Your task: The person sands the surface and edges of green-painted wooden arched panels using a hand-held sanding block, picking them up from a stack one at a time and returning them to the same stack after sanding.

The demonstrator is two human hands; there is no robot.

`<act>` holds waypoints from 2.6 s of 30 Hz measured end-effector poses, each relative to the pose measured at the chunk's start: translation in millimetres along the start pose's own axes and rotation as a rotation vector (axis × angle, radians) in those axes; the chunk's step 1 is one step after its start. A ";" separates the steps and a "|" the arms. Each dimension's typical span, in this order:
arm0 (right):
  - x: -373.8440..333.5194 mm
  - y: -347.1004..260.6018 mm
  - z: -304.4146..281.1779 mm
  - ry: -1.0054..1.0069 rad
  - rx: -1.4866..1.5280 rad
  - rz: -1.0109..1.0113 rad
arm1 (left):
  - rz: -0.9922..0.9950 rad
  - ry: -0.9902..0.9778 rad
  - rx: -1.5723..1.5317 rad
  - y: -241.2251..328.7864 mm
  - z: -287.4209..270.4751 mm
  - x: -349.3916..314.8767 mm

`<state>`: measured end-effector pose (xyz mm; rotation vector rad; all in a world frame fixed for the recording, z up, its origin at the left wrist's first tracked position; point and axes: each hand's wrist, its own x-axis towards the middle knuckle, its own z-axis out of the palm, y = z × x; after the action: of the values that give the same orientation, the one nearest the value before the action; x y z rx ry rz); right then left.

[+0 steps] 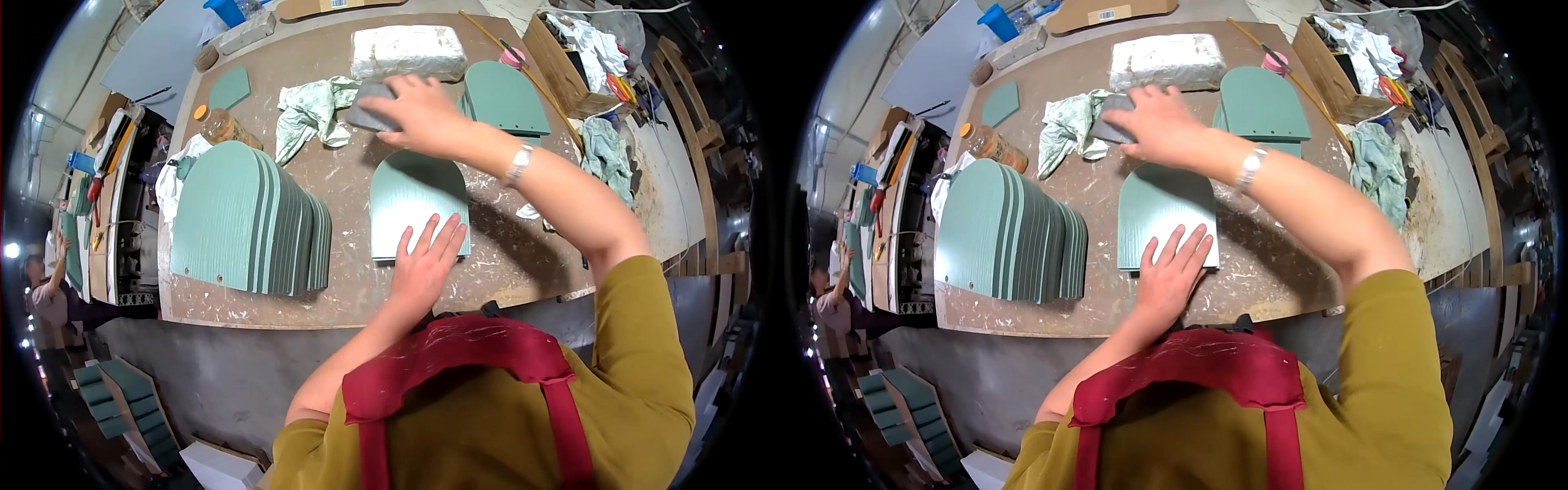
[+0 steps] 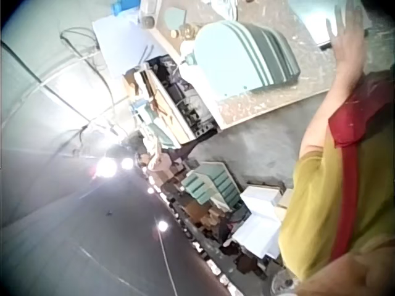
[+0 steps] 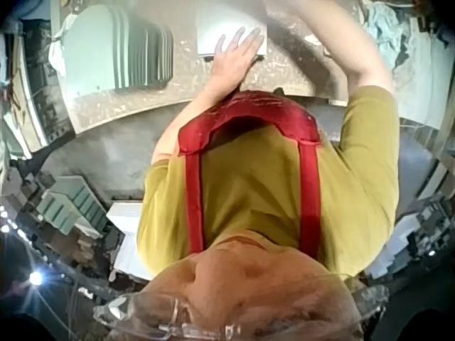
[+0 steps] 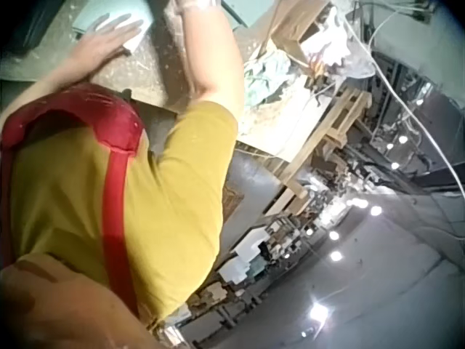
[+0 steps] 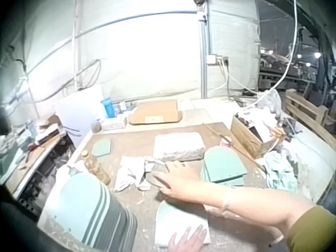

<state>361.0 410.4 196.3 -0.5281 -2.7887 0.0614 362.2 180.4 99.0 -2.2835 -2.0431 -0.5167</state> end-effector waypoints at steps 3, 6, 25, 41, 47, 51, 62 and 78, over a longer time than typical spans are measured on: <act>-34.1 5.6 -34.3 0.133 0.199 0.044 | -0.049 -0.072 -0.078 -1.4 -6.0 1.5; -87.3 25.8 -49.2 0.055 0.655 0.244 | -0.049 -0.103 -0.067 4.9 -29.3 24.0; -196.3 -2.4 8.7 0.291 1.530 0.772 | -0.901 0.779 -1.764 -59.6 -70.4 34.5; -216.6 -42.0 -8.3 0.048 0.339 -0.142 | -0.370 -0.066 0.111 -68.9 -26.3 66.9; -194.5 9.5 38.3 0.176 0.413 0.313 | -0.311 -0.085 -0.057 -70.8 -18.1 72.3; -225.1 -47.3 12.2 -0.005 0.393 0.083 | -0.319 -0.058 -0.067 -73.6 -19.1 67.6; -188.1 -34.6 24.7 0.148 0.275 0.352 | -0.316 -0.050 -0.005 -74.6 -16.3 71.4; -31.0 14.6 7.4 -0.294 0.161 0.351 | 0.129 -0.126 -0.055 -14.8 -19.8 15.8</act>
<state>391.4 412.9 179.0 -1.0335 -2.8952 0.4706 344.7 192.8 119.0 -2.5202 -1.9378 -0.4371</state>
